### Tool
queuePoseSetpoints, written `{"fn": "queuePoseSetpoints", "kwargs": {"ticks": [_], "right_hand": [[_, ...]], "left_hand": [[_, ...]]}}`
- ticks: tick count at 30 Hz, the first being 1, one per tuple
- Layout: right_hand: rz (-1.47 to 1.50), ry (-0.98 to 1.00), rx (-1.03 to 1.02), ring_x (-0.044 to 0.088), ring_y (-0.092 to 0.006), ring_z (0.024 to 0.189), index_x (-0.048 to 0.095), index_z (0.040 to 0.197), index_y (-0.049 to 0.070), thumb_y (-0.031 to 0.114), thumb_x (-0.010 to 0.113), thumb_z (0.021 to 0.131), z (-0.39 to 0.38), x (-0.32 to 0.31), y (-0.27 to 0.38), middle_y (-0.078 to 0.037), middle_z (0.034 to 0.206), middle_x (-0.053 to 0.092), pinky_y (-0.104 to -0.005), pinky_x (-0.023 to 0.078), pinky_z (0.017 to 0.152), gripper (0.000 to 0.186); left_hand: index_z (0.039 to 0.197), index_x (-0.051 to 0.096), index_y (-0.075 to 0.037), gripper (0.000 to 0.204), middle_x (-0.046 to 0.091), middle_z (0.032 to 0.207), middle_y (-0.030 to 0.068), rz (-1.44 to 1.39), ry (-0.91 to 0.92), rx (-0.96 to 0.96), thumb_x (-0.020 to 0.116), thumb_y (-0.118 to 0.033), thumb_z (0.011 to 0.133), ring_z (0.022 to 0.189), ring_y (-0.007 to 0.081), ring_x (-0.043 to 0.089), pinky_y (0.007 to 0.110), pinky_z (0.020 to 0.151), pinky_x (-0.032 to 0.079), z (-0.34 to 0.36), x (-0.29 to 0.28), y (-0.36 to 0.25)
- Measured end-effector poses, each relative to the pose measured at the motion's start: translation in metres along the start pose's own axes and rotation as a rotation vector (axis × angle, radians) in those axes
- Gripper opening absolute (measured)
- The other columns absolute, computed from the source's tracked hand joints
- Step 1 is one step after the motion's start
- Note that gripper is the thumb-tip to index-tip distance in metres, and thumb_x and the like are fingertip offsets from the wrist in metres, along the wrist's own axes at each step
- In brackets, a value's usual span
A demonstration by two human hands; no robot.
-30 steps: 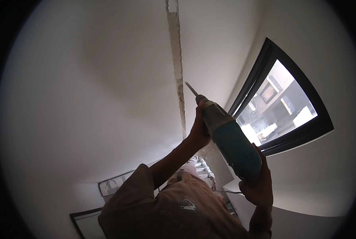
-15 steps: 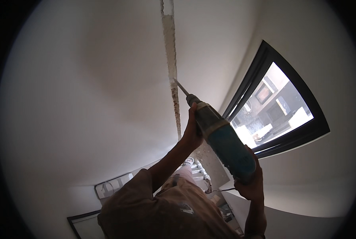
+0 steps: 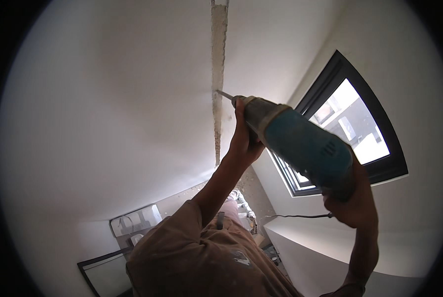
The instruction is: The person uses a rotary hammer to drill into a pre-cut vertical channel in a white wall. The person holds the tool with both hands, moving the bit along the length of the channel and occasionally reaching up to touch the wall surface.
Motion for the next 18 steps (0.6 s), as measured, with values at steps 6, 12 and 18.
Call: {"fn": "queuePoseSetpoints", "kwargs": {"ticks": [6,12,18], "right_hand": [[-0.517,-0.165,0.005,0.062,-0.0273,0.092,0.034,0.14,0.005,0.002,0.069,0.055,0.023,-0.043,0.031,-0.017,0.11,0.057,-0.0397,0.052,0.079,0.091],[-0.219,0.002,0.002,0.06,-0.0176,0.059,0.041,0.135,0.008,0.004,0.064,0.065,0.07,-0.043,0.052,-0.011,0.075,0.061,-0.0339,0.054,0.055,0.074],[-0.145,0.096,-0.028,0.065,-0.0202,0.068,0.046,0.128,0.004,0.011,0.065,0.063,0.087,-0.062,0.06,-0.013,0.081,0.064,-0.0308,0.055,0.055,0.068]], "left_hand": [[0.106,0.054,-0.005,0.058,0.052,0.076,0.0025,-0.127,0.078,0.0,0.042,-0.06,0.091,0.05,0.0096,0.037,0.028,0.063,0.048,0.027,0.019,-0.011],[0.112,0.051,-0.006,0.057,0.055,0.094,0.0063,-0.172,-0.022,0.105,0.039,-0.058,0.093,0.067,0.0124,0.05,0.032,0.076,0.051,0.036,0.038,-0.027],[0.121,0.046,-0.009,0.061,0.05,0.121,0.0108,-0.241,-0.001,0.079,0.049,-0.06,0.087,0.11,0.0258,0.051,0.044,0.096,0.044,0.071,0.024,-0.025]]}}
Point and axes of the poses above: each hand's wrist, its own z-axis towards the middle knuckle, its own x-axis out of the palm, y = z × x, the point moved 7 cm from there along z, towards the middle knuckle
